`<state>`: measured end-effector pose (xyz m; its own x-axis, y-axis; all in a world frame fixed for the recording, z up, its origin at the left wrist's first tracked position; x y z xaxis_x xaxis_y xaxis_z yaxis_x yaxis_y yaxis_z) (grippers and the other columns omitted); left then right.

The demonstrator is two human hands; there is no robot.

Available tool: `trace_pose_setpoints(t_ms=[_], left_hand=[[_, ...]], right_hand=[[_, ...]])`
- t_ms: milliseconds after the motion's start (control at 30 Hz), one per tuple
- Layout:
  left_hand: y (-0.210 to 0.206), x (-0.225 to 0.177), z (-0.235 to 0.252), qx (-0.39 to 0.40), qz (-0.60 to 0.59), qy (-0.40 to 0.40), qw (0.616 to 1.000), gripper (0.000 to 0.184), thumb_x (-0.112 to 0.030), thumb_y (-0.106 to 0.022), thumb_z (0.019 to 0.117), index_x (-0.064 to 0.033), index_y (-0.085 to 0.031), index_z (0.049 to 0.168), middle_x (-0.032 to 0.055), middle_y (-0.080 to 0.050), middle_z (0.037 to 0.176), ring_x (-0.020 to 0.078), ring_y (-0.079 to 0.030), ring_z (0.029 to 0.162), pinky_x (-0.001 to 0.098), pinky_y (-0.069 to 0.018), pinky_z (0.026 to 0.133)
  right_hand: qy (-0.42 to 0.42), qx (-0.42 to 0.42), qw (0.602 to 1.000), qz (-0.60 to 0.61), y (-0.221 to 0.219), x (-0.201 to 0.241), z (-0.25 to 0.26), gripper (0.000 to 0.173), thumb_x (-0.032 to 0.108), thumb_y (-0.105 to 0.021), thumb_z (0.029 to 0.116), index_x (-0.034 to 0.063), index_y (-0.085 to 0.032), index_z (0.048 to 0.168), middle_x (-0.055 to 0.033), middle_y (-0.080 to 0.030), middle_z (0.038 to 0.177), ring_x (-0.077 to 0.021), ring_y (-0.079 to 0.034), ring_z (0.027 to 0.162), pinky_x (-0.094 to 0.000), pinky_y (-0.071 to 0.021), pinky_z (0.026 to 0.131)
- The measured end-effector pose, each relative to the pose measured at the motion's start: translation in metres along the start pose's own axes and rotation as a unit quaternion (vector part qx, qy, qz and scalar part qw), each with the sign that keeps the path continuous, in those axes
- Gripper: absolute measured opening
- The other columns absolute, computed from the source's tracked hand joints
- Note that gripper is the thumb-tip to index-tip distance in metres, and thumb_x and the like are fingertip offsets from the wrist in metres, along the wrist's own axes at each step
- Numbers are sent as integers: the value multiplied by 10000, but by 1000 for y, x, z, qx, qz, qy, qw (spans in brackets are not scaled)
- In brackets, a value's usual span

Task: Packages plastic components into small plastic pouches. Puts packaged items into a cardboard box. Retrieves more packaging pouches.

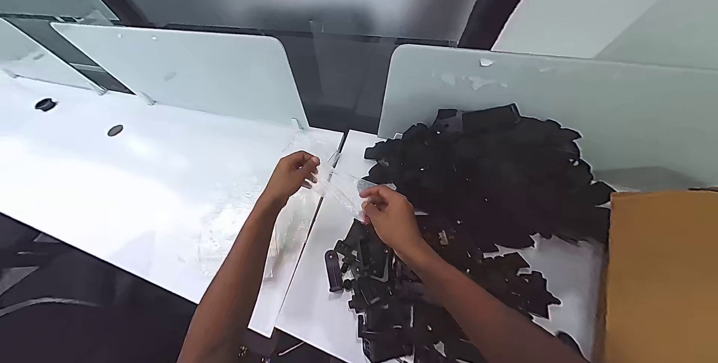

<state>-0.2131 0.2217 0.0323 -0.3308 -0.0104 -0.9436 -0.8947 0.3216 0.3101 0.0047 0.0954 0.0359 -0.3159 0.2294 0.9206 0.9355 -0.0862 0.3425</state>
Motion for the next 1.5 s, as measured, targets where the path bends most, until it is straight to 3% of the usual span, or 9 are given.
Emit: trace_pose_setpoints(t_ms=[133,367,500,633,767,933,1133,1333,1500], left_hand=[[40,29,94,-31,170,-4,985,312,-295,-590,1051,-7,-690,1114,130,-704,904,203,-660,716,421,-564,694],[69,77,190,-65,331,28,941,363,-374,-588,1038,-44,-730,1095,196,-728,969,403,-692,967,664,-500,881],[55,94,206,-48,445,112,887,429,-412,-511,1061,-29,-671,1172,252,-663,1179,464,-632,1142,711,-494,873],[42,96,201,-96,488,111,860,514,-404,-509,1055,51,-572,1286,305,-597,1278,508,-591,1182,681,-495,888],[43,77,191,-133,517,74,842,530,-401,-373,1094,62,-571,1259,313,-594,1259,500,-577,1194,667,-475,900],[20,27,152,-101,528,29,843,468,-333,-375,1089,60,-604,1199,303,-615,1216,494,-590,1178,669,-487,888],[-106,-64,37,98,449,-195,866,310,-239,-467,1074,-12,-678,1075,184,-684,979,382,-684,950,614,-538,806],[-248,-165,-86,234,295,-440,815,236,-273,-546,1019,-98,-699,1061,21,-675,860,160,-667,744,402,-578,674],[-365,-216,-147,334,206,-541,744,227,-288,-538,1016,-132,-701,1044,-28,-654,842,80,-635,756,278,-548,677]], right_hand=[[-32,6,998,-47,-47,4,89,259,97,-629,995,84,-687,1247,-99,-732,906,-173,-728,748,-366,-619,741],[-61,31,993,-95,-105,-11,198,383,85,-605,990,98,-632,1372,-155,-737,977,-263,-729,810,-450,-602,784],[-69,63,973,-211,-114,-17,222,357,93,-644,930,102,-680,1285,-186,-714,1102,-351,-687,1026,-554,-545,851],[-60,73,959,-266,-116,-18,228,292,159,-678,928,106,-656,1214,-180,-710,1038,-377,-691,989,-582,-544,777],[-40,81,965,-245,-98,-6,218,328,295,-680,965,97,-636,1222,-173,-706,1014,-369,-689,975,-581,-540,790],[12,157,947,-279,-45,19,169,307,341,-633,981,39,-691,997,-165,-681,879,-323,-673,802,-545,-527,707],[-71,216,923,-310,82,35,32,282,310,-538,1053,66,-679,1031,-70,-625,759,-158,-588,609,-359,-500,589],[-150,135,962,-185,236,23,-151,221,241,-527,1079,74,-668,1109,-12,-631,759,-39,-566,565,-207,-482,536],[-191,-36,979,-56,332,-26,-273,130,186,-587,1051,98,-682,1055,6,-638,745,-35,-580,582,-177,-483,539]])
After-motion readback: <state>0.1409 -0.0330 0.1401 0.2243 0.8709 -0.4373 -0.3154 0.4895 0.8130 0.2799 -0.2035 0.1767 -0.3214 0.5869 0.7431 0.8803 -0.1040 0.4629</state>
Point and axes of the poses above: each hand's wrist, its own z-axis towards the middle knuckle, its own y-axis out of the back of the hand, x = y × z, the point moved 1 cm from there along z, towards the middle knuckle
